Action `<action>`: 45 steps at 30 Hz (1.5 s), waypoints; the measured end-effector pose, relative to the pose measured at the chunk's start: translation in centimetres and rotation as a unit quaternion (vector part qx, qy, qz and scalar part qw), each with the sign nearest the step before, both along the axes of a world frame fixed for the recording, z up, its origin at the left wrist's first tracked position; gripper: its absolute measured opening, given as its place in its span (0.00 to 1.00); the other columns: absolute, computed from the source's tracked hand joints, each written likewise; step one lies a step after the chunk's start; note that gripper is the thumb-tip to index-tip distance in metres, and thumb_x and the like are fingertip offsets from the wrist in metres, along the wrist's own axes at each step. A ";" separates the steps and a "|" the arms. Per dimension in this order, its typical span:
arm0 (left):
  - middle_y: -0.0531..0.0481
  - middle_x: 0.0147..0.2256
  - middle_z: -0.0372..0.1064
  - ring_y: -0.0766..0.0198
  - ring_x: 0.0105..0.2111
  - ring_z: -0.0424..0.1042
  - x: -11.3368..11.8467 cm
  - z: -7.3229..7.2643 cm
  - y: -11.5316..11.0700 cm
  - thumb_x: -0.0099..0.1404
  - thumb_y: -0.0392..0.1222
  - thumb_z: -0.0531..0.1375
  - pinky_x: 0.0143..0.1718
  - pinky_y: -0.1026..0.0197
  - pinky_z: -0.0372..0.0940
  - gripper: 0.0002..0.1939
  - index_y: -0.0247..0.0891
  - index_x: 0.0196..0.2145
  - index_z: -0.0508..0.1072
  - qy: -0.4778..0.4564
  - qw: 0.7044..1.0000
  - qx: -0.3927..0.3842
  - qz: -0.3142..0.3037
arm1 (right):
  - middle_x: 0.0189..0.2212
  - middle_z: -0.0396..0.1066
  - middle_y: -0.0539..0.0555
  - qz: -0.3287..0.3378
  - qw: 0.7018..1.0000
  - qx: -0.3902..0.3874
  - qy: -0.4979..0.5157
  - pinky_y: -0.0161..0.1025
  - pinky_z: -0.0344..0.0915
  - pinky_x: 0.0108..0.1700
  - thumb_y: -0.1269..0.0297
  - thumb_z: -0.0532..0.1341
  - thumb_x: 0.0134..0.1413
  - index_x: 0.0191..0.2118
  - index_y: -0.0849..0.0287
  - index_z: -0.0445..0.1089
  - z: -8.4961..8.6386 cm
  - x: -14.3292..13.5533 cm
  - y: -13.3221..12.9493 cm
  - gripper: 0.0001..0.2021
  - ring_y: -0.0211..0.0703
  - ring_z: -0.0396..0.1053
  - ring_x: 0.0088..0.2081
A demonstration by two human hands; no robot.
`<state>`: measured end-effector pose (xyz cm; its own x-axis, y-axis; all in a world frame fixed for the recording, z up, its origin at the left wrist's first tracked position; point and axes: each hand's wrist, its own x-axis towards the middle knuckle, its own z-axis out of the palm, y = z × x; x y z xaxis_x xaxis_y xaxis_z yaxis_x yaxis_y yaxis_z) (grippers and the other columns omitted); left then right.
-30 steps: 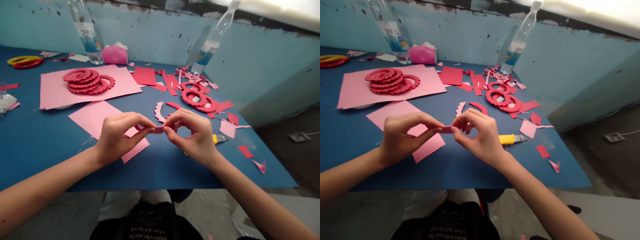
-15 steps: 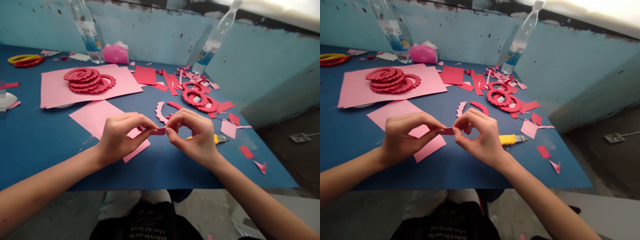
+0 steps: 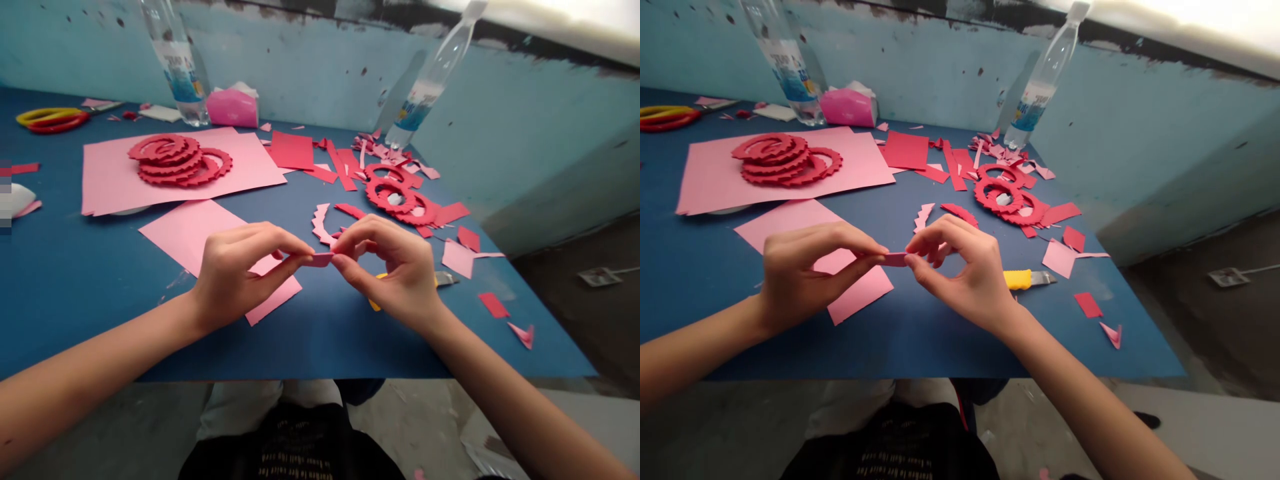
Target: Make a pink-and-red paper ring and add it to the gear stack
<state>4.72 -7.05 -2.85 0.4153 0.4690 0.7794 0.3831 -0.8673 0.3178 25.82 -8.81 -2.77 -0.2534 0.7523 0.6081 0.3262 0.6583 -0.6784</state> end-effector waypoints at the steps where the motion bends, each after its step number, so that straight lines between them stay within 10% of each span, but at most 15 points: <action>1: 0.51 0.28 0.78 0.67 0.27 0.76 0.0 0.0 0.0 0.62 0.31 0.66 0.30 0.66 0.70 0.04 0.37 0.33 0.77 0.001 1.000 0.001 -0.001 | 0.30 0.71 0.50 0.000 1.000 0.006 -0.004 0.38 0.68 0.30 0.74 0.65 0.55 0.34 0.57 0.72 0.0 0.0 0.0 0.04 0.36 0.67 0.29; 16: 0.56 0.31 0.78 0.69 0.29 0.76 0.3 -0.3 0.3 0.64 0.37 0.65 0.34 0.67 0.72 0.01 0.40 0.35 0.76 -0.012 0.981 -0.193 -0.019 | 0.27 0.68 0.48 -0.036 0.998 0.026 -0.041 0.37 0.65 0.29 0.75 0.61 0.53 0.30 0.59 0.70 -0.3 -0.2 0.0 0.05 0.34 0.64 0.27; 45: 0.53 0.29 0.75 0.68 0.28 0.74 0.3 0.0 0.4 0.63 0.38 0.64 0.32 0.66 0.73 0.03 0.38 0.32 0.73 -0.022 0.963 -0.264 -0.049 | 0.27 0.70 0.50 -0.018 0.997 0.044 -0.066 0.36 0.66 0.29 0.70 0.63 0.60 0.32 0.58 0.72 -0.6 0.0 0.3 0.05 0.36 0.66 0.28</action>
